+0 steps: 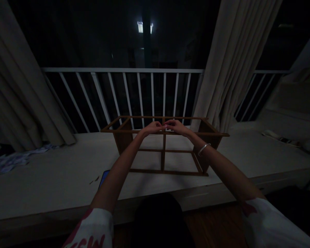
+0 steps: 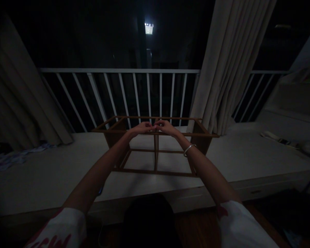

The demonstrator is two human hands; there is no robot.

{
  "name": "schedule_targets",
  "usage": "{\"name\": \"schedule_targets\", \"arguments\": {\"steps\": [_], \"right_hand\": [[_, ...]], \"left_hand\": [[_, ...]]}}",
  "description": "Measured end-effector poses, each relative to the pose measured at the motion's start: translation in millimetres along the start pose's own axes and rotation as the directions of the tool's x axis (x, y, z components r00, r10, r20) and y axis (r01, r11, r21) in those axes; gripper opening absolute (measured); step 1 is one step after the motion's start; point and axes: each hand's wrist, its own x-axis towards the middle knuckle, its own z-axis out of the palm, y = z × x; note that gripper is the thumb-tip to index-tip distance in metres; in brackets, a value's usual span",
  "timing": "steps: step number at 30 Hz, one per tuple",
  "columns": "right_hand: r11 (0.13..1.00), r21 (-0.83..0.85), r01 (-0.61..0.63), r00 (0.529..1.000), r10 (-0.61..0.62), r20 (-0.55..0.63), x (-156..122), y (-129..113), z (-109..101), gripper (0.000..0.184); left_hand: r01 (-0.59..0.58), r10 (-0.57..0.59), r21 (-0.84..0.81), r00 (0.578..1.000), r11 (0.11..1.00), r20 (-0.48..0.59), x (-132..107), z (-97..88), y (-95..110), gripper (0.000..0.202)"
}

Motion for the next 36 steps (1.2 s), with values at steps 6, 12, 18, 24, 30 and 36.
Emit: {"name": "schedule_targets", "arguments": {"steps": [6,12,18,24,30,36], "right_hand": [[0.995,0.066,-0.073,0.997,0.075,-0.027,-2,0,-2,0.032],[0.994,0.102,-0.046,0.992,0.057,-0.110,4,10,0,0.025],[0.991,0.121,-0.048,0.989,0.064,-0.131,6,12,1,0.021],[0.984,0.156,-0.081,0.990,0.098,-0.105,3,9,0,0.022],[0.989,0.124,-0.086,0.995,0.091,-0.038,1,4,-2,0.025],[0.987,0.136,-0.086,0.996,0.084,0.020,-3,-2,-2,0.030]], "left_hand": [[-0.006,0.007,-0.035,0.999,0.999,0.035,-4,0.2,7,0.049],[-0.062,0.066,-0.058,0.995,0.996,0.071,-6,0.9,10,0.045],[-0.078,0.086,-0.086,0.991,0.993,0.101,-9,-0.1,12,0.044],[-0.065,0.072,-0.078,0.993,0.995,0.091,-10,-1.1,13,0.044],[-0.076,0.082,-0.078,0.993,0.994,0.084,-9,-1.2,10,0.043],[-0.077,0.083,-0.069,0.993,0.995,0.082,-7,0.1,7,0.042]]}}
